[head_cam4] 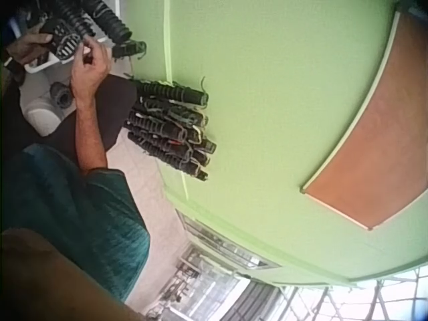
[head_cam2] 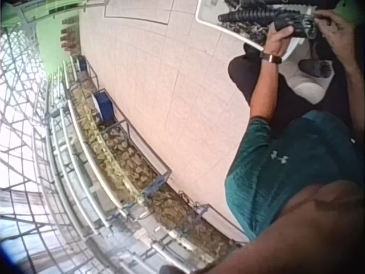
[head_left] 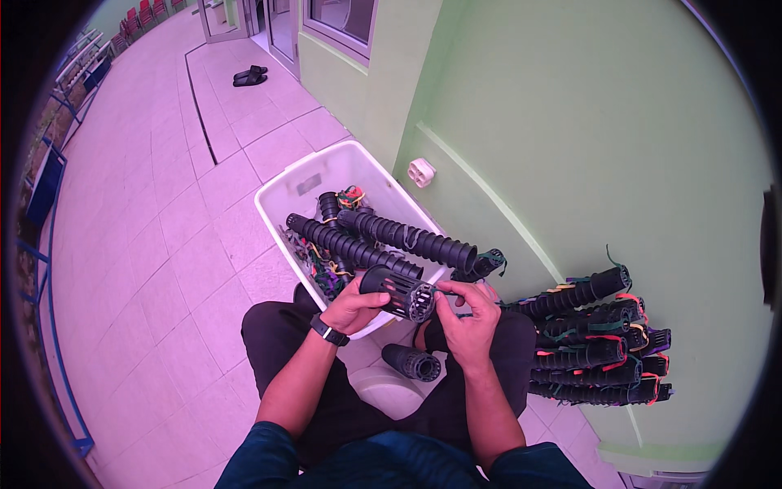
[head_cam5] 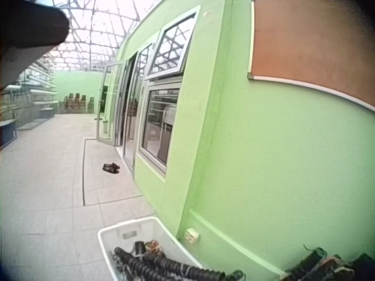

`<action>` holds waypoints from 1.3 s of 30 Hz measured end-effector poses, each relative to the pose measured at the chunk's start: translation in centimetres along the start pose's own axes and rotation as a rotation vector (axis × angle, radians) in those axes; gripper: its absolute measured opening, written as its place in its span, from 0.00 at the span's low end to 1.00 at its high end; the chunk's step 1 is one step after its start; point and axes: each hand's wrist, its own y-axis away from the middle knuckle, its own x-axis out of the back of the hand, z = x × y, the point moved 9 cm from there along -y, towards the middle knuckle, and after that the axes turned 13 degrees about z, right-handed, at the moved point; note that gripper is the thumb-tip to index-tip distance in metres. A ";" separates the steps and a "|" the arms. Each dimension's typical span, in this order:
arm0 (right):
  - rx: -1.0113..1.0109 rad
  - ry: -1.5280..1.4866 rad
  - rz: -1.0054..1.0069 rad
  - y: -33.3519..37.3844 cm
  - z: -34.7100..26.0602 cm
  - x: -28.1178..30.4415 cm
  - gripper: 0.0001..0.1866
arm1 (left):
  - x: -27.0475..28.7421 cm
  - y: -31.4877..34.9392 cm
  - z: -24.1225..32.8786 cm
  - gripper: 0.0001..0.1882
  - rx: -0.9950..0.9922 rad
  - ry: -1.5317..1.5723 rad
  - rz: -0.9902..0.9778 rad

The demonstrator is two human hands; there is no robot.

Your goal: The person is assembling black plastic net pots with small attachments and wires for a hydroponic system.

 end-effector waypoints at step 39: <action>-0.287 -0.292 -0.021 2.1 3.5 -1.4 0.16 | -0.9 0.8 -0.9 0.30 0.095 -0.114 -0.096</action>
